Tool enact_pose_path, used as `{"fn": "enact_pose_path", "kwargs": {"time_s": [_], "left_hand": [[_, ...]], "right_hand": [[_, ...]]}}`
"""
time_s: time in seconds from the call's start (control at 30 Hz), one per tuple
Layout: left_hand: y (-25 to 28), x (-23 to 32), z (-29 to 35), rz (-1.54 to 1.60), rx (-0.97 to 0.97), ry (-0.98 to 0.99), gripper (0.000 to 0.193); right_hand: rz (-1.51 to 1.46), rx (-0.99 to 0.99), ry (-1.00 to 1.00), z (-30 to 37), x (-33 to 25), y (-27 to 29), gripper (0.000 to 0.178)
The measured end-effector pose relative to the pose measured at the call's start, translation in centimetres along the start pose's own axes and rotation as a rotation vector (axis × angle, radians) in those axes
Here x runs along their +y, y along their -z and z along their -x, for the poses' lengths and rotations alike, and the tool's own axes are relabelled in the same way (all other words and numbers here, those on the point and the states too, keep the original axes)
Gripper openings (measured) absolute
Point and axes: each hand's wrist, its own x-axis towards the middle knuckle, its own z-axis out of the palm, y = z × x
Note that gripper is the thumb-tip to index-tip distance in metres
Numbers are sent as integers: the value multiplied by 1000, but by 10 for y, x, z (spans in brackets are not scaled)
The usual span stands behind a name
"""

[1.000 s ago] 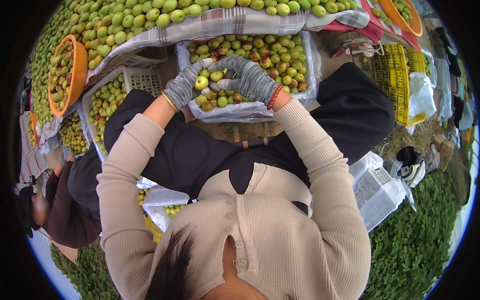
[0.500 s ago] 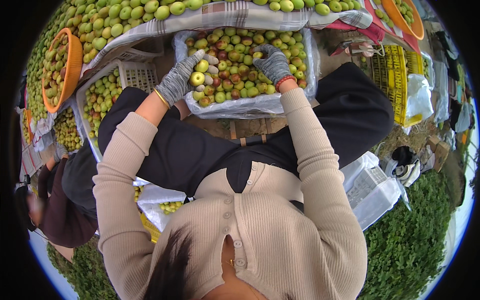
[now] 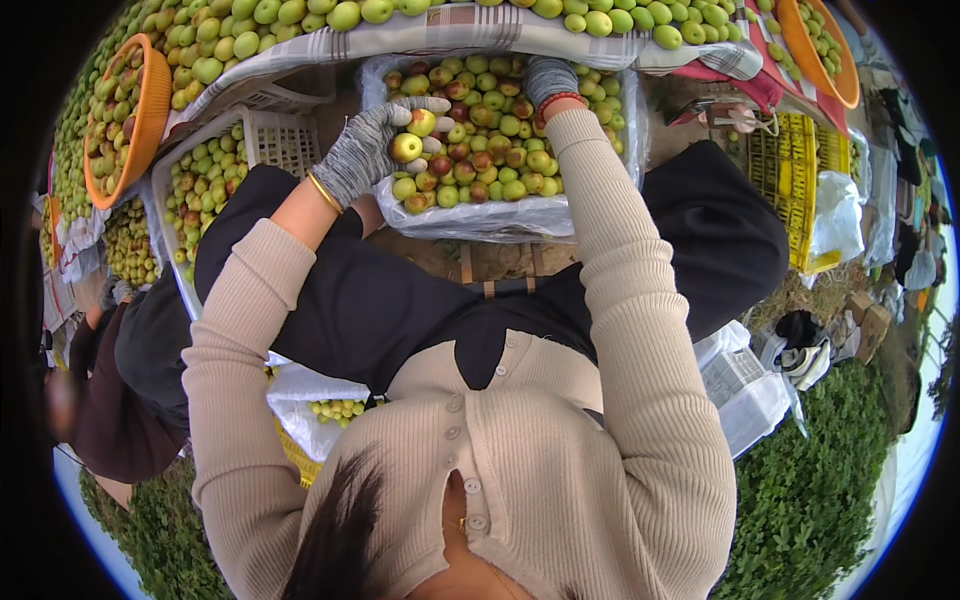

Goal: The person sits cross-legged and sorts green plums by hand from a large pile into a white crate. They repeatedly pick plums, inspect them, and place them into the crate, occasionally using an orange basket to transfer fruit.

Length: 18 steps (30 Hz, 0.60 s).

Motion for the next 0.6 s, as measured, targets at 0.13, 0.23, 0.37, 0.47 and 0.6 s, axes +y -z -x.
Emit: {"fn": "enact_pose_path", "kwargs": {"time_s": [0.13, 0.23, 0.37, 0.47, 0.6], "left_hand": [[-5, 0, 1, -91, 98, -20, 52], [-3, -2, -2, -84, 93, -8, 53], [2, -4, -7, -52, 2, -10, 54], [2, -6, -9, -98, -29, -68, 53], [-3, -6, -6, -204, 8, -79, 49]], "right_hand": [[-78, -97, -12, 34, -8, 23, 34], [-237, -384, 223, 83, -14, 41, 37], [-54, -303, 243, 111, -30, 34, 44], [5, -231, 210, 113, -35, 23, 40], [8, -231, 209, 105, -37, 27, 51]]}}
